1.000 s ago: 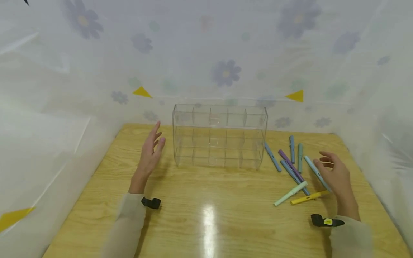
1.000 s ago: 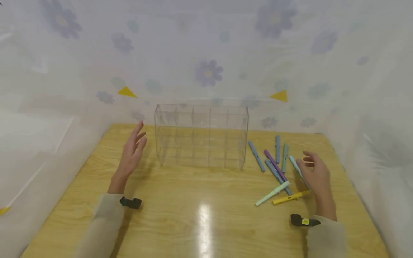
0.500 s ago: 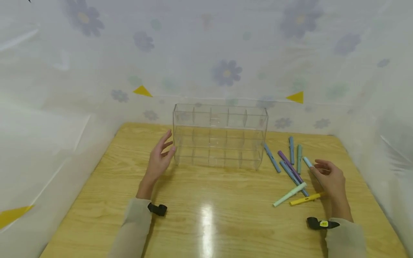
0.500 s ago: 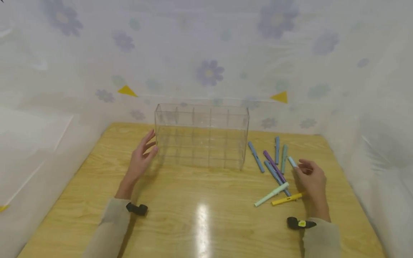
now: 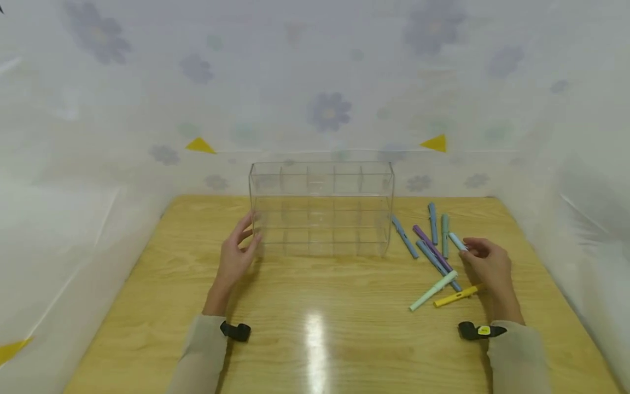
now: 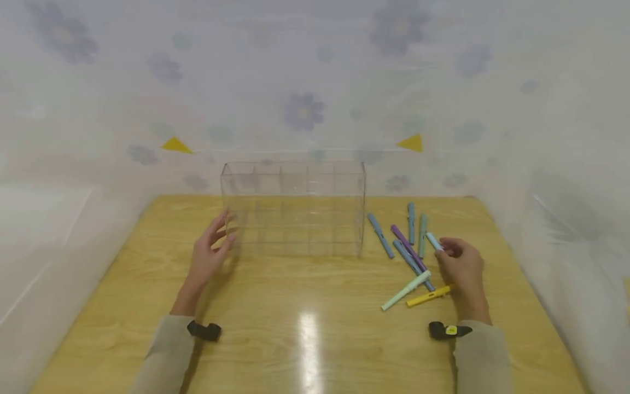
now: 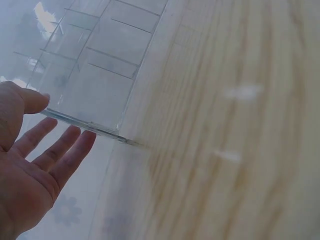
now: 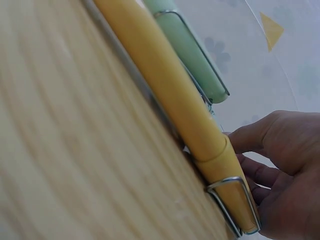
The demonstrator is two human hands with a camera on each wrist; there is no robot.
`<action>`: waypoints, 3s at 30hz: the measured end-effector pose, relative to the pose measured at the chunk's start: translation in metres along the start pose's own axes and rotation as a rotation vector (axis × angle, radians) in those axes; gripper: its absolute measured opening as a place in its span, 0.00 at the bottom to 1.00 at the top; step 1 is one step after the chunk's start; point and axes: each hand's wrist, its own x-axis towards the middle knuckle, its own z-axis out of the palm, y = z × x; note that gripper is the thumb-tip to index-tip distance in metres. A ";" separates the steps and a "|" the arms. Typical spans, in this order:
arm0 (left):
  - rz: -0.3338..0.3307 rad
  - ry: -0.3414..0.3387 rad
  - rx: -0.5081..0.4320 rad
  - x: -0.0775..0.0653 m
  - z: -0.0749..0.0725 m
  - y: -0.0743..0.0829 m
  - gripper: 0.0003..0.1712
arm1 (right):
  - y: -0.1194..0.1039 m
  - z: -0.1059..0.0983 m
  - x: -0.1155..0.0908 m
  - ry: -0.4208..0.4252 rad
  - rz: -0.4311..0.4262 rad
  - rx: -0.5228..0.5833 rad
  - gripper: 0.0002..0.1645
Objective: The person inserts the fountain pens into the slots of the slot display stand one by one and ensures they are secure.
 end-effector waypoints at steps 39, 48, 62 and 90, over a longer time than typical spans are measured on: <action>-0.005 0.005 -0.033 0.000 -0.001 0.008 0.33 | -0.039 -0.009 0.001 0.104 -0.031 0.469 0.23; -0.005 0.020 -0.017 0.000 -0.001 -0.012 0.34 | -0.045 -0.006 0.003 0.133 0.013 0.529 0.24; -0.016 0.020 -0.027 -0.003 0.000 -0.015 0.34 | -0.053 0.001 -0.002 0.147 -0.022 0.706 0.24; -0.042 -0.001 0.004 -0.011 0.000 -0.015 0.34 | -0.080 0.005 -0.012 0.091 -0.134 0.681 0.33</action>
